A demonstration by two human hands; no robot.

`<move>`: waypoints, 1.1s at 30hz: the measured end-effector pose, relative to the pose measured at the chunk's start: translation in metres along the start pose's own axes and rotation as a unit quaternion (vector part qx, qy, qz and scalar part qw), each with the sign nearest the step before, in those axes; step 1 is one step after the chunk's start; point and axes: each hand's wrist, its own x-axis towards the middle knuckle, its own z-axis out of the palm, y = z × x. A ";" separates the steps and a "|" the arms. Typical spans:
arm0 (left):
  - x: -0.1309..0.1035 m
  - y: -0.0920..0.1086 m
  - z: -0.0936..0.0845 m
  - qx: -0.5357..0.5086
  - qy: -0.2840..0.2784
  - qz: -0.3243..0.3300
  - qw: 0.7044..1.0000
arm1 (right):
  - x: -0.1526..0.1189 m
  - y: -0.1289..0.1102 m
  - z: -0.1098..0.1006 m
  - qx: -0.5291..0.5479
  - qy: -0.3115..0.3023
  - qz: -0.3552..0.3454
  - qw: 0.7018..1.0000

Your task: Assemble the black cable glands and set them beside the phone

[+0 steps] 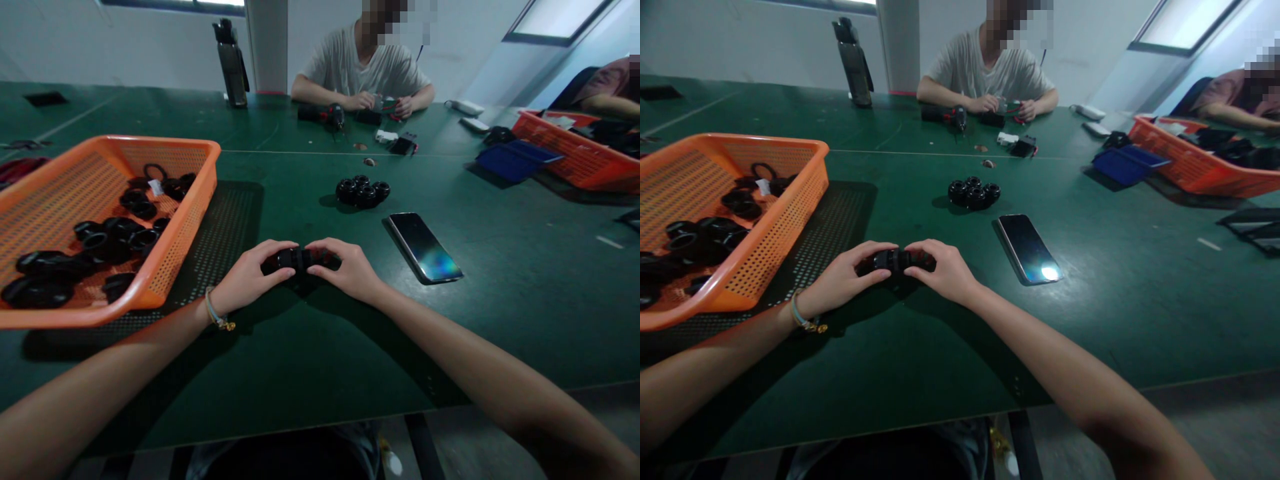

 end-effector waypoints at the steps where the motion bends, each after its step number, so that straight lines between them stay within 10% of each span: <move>1: 0.000 0.000 0.000 0.000 0.000 0.001 1.000 | 0.000 0.000 0.000 0.000 0.000 0.001 1.000; 33: -0.001 0.001 -0.001 -0.007 0.001 0.017 1.000 | -0.003 -0.002 0.002 -0.053 0.024 -0.071 0.996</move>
